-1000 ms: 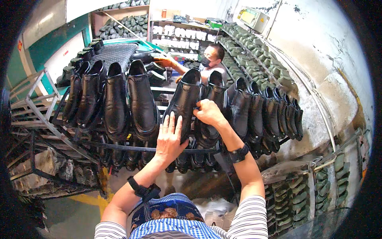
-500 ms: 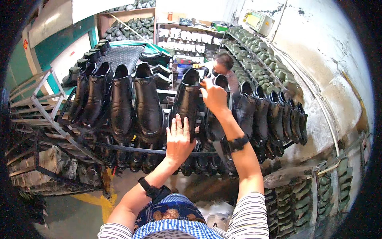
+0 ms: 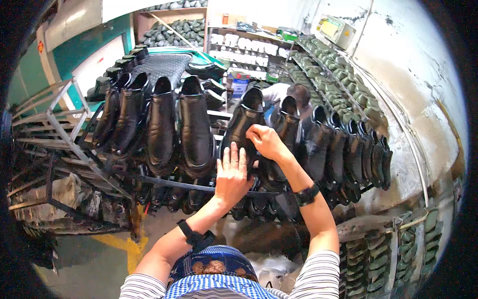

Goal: Inspecting and cleaning shoes on a production rack.

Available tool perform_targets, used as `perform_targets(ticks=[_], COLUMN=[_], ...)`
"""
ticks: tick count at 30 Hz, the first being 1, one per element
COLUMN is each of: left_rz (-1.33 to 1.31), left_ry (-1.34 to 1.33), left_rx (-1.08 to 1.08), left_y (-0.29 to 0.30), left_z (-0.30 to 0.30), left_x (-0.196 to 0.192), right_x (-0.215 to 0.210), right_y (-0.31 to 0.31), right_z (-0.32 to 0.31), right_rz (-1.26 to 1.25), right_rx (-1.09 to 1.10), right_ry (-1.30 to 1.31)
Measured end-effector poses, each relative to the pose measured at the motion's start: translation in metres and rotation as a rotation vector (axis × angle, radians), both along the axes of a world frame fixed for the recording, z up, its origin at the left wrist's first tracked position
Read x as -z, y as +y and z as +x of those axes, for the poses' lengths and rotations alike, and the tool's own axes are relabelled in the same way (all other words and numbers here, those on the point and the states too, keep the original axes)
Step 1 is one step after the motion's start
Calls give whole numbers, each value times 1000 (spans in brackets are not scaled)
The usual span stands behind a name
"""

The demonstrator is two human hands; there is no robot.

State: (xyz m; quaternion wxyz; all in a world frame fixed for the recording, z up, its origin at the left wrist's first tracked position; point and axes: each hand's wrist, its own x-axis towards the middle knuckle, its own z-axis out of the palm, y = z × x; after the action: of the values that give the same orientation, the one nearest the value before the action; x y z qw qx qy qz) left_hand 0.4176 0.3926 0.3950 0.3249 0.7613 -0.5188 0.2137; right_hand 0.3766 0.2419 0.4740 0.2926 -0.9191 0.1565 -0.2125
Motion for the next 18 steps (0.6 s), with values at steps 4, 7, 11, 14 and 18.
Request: perform_targets(ticks=[4, 7, 11, 14, 18], left_rz=[-34, -9, -47, -53, -29], left_ry=[-10, -37, -8, -15, 13], left_rx=[-26, -56, -25, -35, -18], left_y=[-2, -7, -6, -5, -3], left_z=[-4, -6, -9, -7, -3], left_x=[2, 9, 7, 8, 8], right_x=[-2, -5, 1, 7, -3], right_y=[9, 5, 3, 5, 8], right_z=[-3, 0, -13, -20, -22], right_rz=[-171, -370, -331, 263, 510], right_rx=[47, -24, -90, 82, 115], right_ry=[85, 165, 22, -52, -205])
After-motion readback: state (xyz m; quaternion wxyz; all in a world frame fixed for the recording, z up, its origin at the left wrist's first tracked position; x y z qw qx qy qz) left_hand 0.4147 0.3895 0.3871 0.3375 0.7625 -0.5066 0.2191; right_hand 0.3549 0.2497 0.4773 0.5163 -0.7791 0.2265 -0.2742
